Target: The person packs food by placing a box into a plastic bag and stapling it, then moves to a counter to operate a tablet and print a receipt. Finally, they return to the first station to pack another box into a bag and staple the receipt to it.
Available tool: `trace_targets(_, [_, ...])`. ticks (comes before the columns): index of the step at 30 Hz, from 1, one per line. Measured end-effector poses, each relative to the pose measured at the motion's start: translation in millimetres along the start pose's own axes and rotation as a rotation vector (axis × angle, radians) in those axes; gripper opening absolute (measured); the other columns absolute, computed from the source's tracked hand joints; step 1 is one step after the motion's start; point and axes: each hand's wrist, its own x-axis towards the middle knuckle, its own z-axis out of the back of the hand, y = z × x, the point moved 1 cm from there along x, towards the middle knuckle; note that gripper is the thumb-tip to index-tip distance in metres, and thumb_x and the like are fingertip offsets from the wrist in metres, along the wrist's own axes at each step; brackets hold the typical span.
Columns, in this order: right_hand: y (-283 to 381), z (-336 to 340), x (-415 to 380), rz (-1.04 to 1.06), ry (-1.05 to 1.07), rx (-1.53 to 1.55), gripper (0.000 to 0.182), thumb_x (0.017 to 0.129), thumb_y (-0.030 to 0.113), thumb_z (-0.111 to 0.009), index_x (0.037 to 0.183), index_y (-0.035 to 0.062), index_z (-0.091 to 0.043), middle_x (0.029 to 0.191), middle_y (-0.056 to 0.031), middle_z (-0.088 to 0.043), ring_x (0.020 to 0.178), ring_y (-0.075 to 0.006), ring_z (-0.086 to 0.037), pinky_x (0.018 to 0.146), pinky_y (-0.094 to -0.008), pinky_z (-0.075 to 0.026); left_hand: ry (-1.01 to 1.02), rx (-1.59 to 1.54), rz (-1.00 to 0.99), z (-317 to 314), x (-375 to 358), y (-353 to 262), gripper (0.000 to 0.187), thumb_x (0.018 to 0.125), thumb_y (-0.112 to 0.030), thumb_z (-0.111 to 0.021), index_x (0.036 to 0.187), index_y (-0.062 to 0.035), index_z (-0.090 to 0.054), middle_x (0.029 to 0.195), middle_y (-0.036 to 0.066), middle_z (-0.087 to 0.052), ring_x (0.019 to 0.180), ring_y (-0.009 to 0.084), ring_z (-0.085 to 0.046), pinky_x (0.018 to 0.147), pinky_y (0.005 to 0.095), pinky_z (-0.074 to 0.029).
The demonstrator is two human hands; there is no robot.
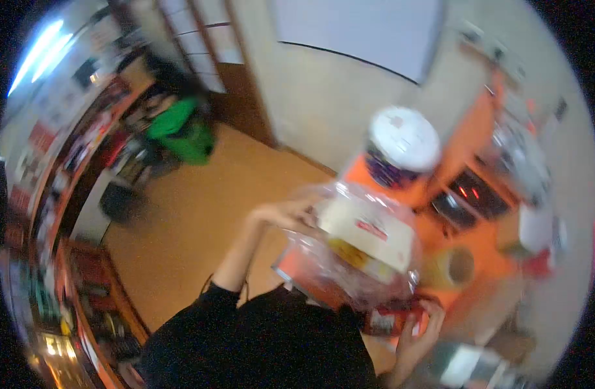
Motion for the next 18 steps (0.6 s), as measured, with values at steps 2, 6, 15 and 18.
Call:
trace_targets(2, [-25,11,-27,-0.432,-0.265,0.181,0.008,0.091,0.009,-0.056,0.094,0.0012,-0.055,0.089,-0.007,-0.056,0.088,-0.0197,-0.055,0.085,-0.0337,-0.045,0.006,0.021,-0.012,-6,-7,14,0.085,0.079,-0.02,-0.077,0.144,-0.0058,-0.024,0.122,0.013,-0.047,0.096,0.0193,-0.06,0.079,0.0316,-0.052])
trace_targets(6, [-96,14,-87,-0.482,-0.192,-0.161,0.048,0.08,0.027,-0.071,0.116,0.0038,-0.05,0.11,-0.0153,-0.054,0.104,-0.0291,-0.052,0.092,-0.0391,-0.041,-0.138,0.076,-0.062,-16,-24,-20,0.093,0.078,-0.018,-0.077,0.148,-0.0072,-0.017,0.147,0.017,-0.024,0.107,0.0251,-0.055,0.086,0.0366,-0.051])
trace_targets(15, [-20,-75,-93,-0.304,0.015,-0.413,0.088,0.058,0.037,-0.085,0.125,0.0018,-0.042,0.135,-0.0242,-0.038,0.13,-0.0419,-0.033,0.099,-0.0584,-0.03,-0.17,0.217,-0.073,-18,-42,-96,0.075,0.083,-0.007,-0.067,0.146,-0.0072,-0.027,0.141,0.016,-0.038,0.106,0.0249,-0.056,0.088,0.0355,-0.049])
trace_targets(18, [-51,-103,-112,-0.218,0.012,-0.558,0.067,0.065,0.033,-0.08,0.117,0.0024,-0.048,0.134,-0.0267,-0.039,0.13,-0.0436,-0.033,0.099,-0.0595,-0.029,-0.186,0.226,-0.032,-16,-45,-106,0.063,0.084,-0.005,-0.065,0.141,-0.0054,-0.037,0.133,0.014,-0.048,0.103,0.0215,-0.057,0.087,0.0331,-0.049])
